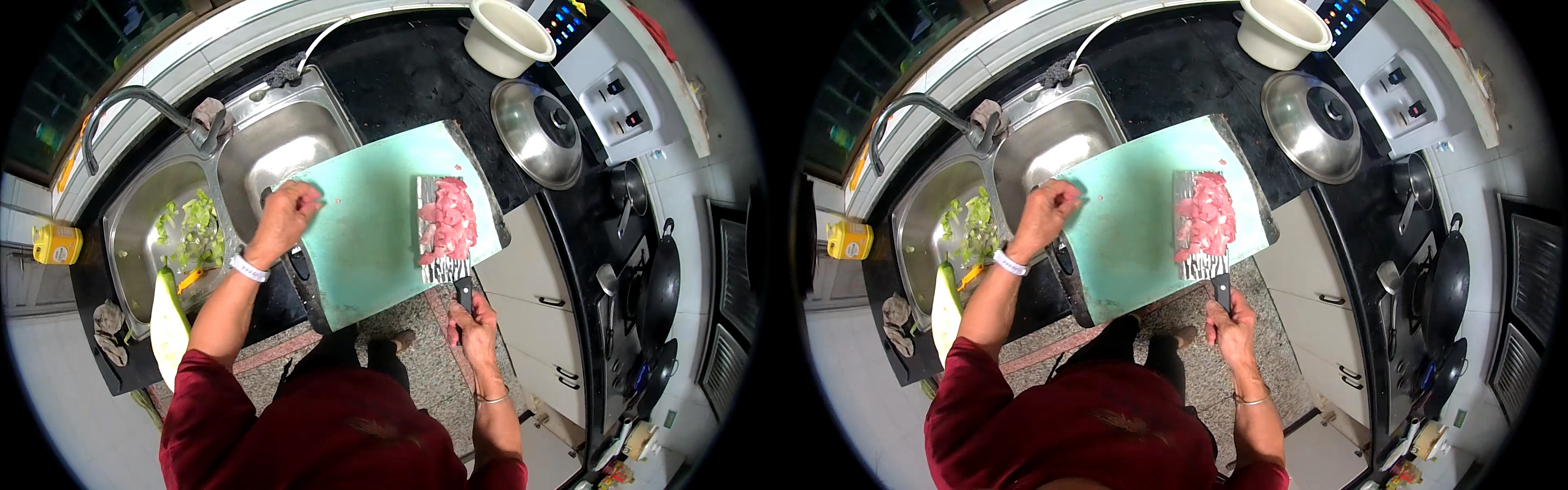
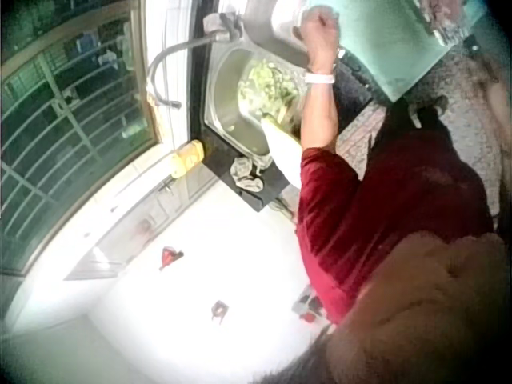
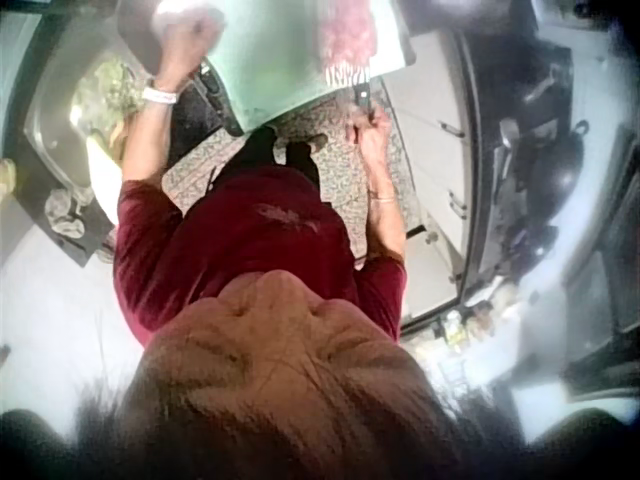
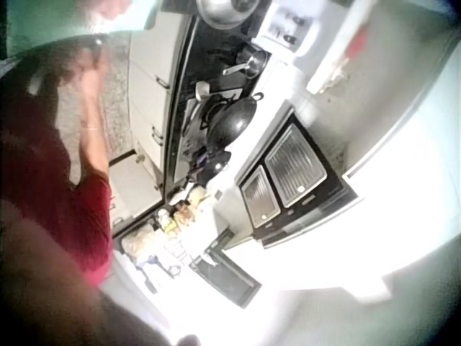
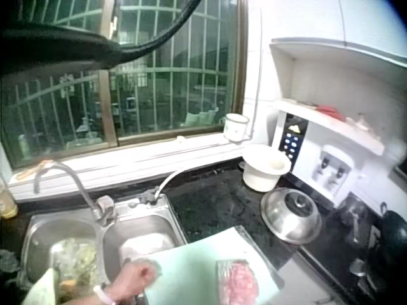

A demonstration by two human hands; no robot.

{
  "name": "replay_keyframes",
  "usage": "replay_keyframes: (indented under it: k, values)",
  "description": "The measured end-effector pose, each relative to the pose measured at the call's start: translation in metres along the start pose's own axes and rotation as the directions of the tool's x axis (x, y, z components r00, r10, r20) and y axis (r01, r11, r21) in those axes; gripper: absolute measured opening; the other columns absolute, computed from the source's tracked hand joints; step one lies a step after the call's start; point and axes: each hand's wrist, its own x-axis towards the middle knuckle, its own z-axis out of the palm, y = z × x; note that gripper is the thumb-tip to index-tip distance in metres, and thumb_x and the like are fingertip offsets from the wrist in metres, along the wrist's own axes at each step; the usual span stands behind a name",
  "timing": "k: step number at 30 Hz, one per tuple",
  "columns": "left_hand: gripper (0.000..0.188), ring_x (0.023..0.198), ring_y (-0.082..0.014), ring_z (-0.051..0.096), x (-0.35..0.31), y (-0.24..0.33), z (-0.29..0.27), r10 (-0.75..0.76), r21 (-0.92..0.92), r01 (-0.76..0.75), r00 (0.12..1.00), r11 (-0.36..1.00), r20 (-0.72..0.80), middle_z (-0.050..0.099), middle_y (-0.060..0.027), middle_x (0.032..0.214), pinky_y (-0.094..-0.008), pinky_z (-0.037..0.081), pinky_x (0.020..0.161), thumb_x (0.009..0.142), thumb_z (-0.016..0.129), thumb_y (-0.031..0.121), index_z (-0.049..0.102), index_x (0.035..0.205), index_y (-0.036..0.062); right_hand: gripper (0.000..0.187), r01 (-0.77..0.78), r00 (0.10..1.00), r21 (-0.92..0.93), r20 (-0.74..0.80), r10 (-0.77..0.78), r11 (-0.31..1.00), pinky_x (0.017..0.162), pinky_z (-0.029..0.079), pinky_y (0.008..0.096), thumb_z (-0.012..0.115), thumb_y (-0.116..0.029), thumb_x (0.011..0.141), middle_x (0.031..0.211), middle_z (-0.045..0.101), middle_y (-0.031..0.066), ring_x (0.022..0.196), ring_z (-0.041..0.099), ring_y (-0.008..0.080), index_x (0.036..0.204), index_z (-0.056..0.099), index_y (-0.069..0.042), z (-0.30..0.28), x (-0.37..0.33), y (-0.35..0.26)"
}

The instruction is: The person peels a gourd with a peeler over a sink, then handles sliced meat on a cutting board with a cleaver, places the meat in a wok, and pours oil from a bottle.

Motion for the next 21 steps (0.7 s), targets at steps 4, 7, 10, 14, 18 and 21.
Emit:
replay_keyframes:
  k: [4,7,10,14,18,21]
  values:
    - [0.022,0.071,-0.0288,0.059,0.007,-0.002,0.035,0.145,0.125,-0.138,0.988,0.983,-0.048,0.059,-0.0145,0.082,-0.0390,0.049,0.066,0.079,0.077,0.005,0.066,0.096,0.0001,0.012,0.013,1.000,-0.002,-0.008,-0.013,1.000,0.041,0.040,0.0274,0.059,-0.007,0.097,0.070,0.055,0.0048,0.044,0.047,0.0120,0.106,0.055,0.001,-0.012,-0.007,0.000]
    - [0.014,0.072,-0.0351,0.058,0.017,-0.004,0.044,0.226,0.216,-0.218,0.974,0.952,-0.010,0.058,-0.0171,0.083,-0.0433,0.048,0.066,0.080,0.072,0.002,0.063,0.091,-0.0003,0.014,0.006,0.999,-0.055,-0.050,-0.008,0.998,0.041,0.040,0.0272,0.059,-0.007,0.096,0.069,0.056,0.0051,0.044,0.047,0.0121,0.107,0.055,0.001,-0.019,-0.016,-0.004]
    - [0.009,0.073,-0.0393,0.057,0.022,-0.006,0.045,0.261,0.248,-0.266,0.964,0.931,0.055,0.056,-0.0183,0.081,-0.0460,0.046,0.066,0.083,0.066,-0.001,0.058,0.087,-0.0006,0.007,0.021,0.997,-0.007,-0.070,-0.022,1.000,0.040,0.039,0.0256,0.058,-0.005,0.097,0.068,0.055,0.0044,0.045,0.049,0.0112,0.099,0.056,0.002,-0.029,-0.022,-0.005]
    - [0.006,0.072,-0.0384,0.058,0.040,0.013,0.056,0.315,0.187,-0.318,0.948,0.929,0.048,0.057,-0.0192,0.079,-0.0447,0.047,0.065,0.085,0.061,0.000,0.056,0.087,0.0002,0.017,0.014,0.994,-0.020,-0.111,-0.016,1.000,0.041,0.039,0.0265,0.059,-0.007,0.097,0.068,0.056,0.0053,0.044,0.048,0.0120,0.110,0.055,0.002,-0.045,-0.031,-0.005]
    - [0.005,0.076,-0.0360,0.062,0.079,0.063,0.107,0.260,-0.036,-0.258,0.960,0.965,0.107,0.063,-0.0180,0.083,-0.0413,0.048,0.067,0.087,0.061,0.004,0.059,0.089,0.0006,0.017,0.016,0.989,0.043,-0.146,-0.010,0.999,0.041,0.039,0.0267,0.059,-0.008,0.097,0.069,0.056,0.0057,0.044,0.048,0.0123,0.111,0.055,0.002,-0.059,-0.042,-0.004]
    - [0.007,0.080,-0.0360,0.063,0.109,0.076,0.156,0.400,-0.036,-0.399,0.912,0.916,0.092,0.064,-0.0173,0.085,-0.0424,0.050,0.072,0.088,0.062,0.006,0.064,0.092,0.0012,0.017,0.029,0.983,0.054,-0.184,-0.019,0.998,0.041,0.040,0.0273,0.059,-0.007,0.097,0.069,0.056,0.0062,0.044,0.048,0.0128,0.111,0.055,0.002,-0.062,-0.053,-0.007]
